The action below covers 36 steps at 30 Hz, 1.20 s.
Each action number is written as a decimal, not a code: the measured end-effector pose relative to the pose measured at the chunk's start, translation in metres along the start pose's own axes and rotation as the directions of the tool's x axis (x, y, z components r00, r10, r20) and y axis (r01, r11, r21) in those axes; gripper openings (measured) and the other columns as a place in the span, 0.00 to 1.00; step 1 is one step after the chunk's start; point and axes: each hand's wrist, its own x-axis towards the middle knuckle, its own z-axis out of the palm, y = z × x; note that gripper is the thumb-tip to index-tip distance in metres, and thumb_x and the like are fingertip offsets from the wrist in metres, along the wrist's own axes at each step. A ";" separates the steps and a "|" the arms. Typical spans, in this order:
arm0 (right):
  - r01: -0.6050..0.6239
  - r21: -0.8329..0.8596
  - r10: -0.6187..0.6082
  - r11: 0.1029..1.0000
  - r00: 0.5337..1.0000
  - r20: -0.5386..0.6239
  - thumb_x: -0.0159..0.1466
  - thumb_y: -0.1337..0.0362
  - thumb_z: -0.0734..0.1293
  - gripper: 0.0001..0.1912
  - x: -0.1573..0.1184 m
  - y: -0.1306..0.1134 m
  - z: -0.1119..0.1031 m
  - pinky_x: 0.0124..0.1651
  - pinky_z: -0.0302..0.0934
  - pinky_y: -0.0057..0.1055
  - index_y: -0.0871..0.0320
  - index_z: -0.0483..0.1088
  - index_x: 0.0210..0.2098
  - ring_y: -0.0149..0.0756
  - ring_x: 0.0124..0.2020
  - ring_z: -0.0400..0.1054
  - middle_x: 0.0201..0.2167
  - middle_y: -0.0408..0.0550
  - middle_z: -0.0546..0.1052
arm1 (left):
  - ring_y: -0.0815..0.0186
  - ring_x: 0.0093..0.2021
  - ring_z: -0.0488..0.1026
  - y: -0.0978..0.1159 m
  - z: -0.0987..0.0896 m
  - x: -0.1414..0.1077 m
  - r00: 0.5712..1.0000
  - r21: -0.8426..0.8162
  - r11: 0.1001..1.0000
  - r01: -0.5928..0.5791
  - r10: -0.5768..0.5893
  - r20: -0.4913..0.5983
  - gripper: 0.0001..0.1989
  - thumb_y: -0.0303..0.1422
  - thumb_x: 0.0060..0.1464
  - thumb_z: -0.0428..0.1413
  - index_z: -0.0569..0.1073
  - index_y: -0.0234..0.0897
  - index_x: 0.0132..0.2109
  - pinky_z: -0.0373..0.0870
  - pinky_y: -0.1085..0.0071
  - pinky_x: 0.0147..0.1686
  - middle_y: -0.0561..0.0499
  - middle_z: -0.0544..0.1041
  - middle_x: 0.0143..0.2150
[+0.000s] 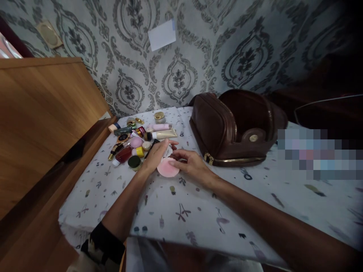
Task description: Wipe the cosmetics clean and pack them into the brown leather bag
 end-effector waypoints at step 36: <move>0.030 -0.417 -0.138 0.908 0.963 -0.231 0.53 0.61 0.68 0.07 -0.001 0.015 0.003 0.29 0.53 0.27 0.58 0.66 0.25 0.31 0.25 0.59 0.21 0.40 0.68 | 0.56 0.46 0.69 0.008 0.018 -0.013 0.891 0.676 0.629 -0.384 0.444 0.093 0.10 0.33 0.61 0.51 0.75 0.38 0.45 0.63 0.61 0.49 0.44 0.76 0.42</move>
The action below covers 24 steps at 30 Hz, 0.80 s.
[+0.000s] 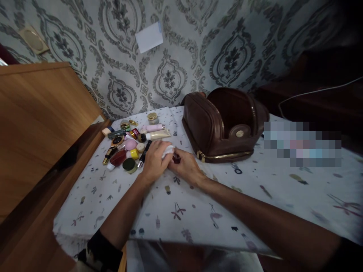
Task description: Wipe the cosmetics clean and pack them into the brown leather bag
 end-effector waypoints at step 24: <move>-0.337 0.867 0.231 0.367 0.936 0.266 0.52 0.55 0.78 0.16 0.013 -0.002 -0.009 0.46 0.71 0.33 0.56 0.76 0.35 0.32 0.36 0.73 0.32 0.42 0.79 | 0.62 0.46 0.73 -0.025 0.013 0.002 0.868 -0.530 0.746 0.404 -0.496 -0.037 0.17 0.44 0.62 0.51 0.72 0.39 0.49 0.69 0.67 0.49 0.49 0.77 0.46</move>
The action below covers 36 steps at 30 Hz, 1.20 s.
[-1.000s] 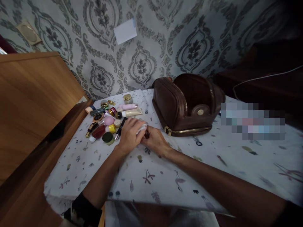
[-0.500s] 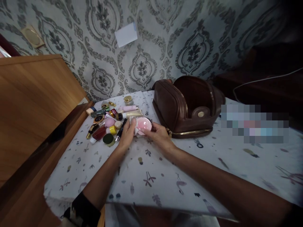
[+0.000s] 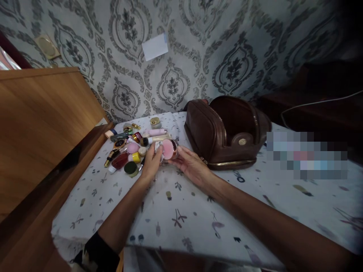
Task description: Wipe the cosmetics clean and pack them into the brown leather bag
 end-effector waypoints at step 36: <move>-0.247 0.311 0.207 0.918 0.966 0.157 0.60 0.61 0.73 0.11 -0.001 -0.012 -0.003 0.38 0.71 0.27 0.59 0.72 0.40 0.32 0.35 0.72 0.34 0.48 0.77 | 0.57 0.48 0.73 0.026 -0.006 -0.017 0.762 0.192 0.737 -0.648 0.634 0.133 0.11 0.37 0.60 0.50 0.76 0.39 0.40 0.70 0.60 0.46 0.44 0.74 0.49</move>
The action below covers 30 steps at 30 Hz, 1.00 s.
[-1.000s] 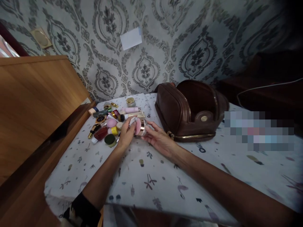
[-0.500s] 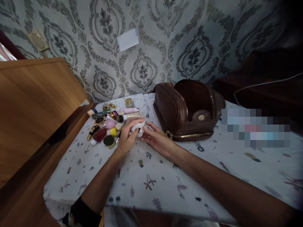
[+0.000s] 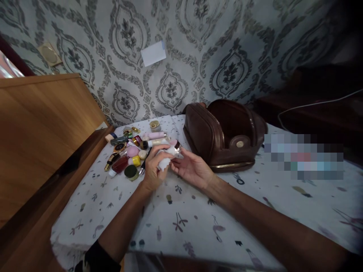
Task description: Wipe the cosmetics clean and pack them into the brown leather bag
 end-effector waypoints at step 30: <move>0.202 -0.176 -0.210 0.963 0.977 -0.028 0.53 0.66 0.78 0.21 0.001 0.002 0.004 0.50 0.69 0.35 0.48 0.72 0.43 0.32 0.43 0.73 0.43 0.39 0.79 | 0.55 0.56 0.71 -0.011 0.003 0.004 0.946 0.079 0.945 0.318 -0.322 0.046 0.24 0.40 0.57 0.60 0.68 0.37 0.58 0.66 0.57 0.56 0.42 0.74 0.55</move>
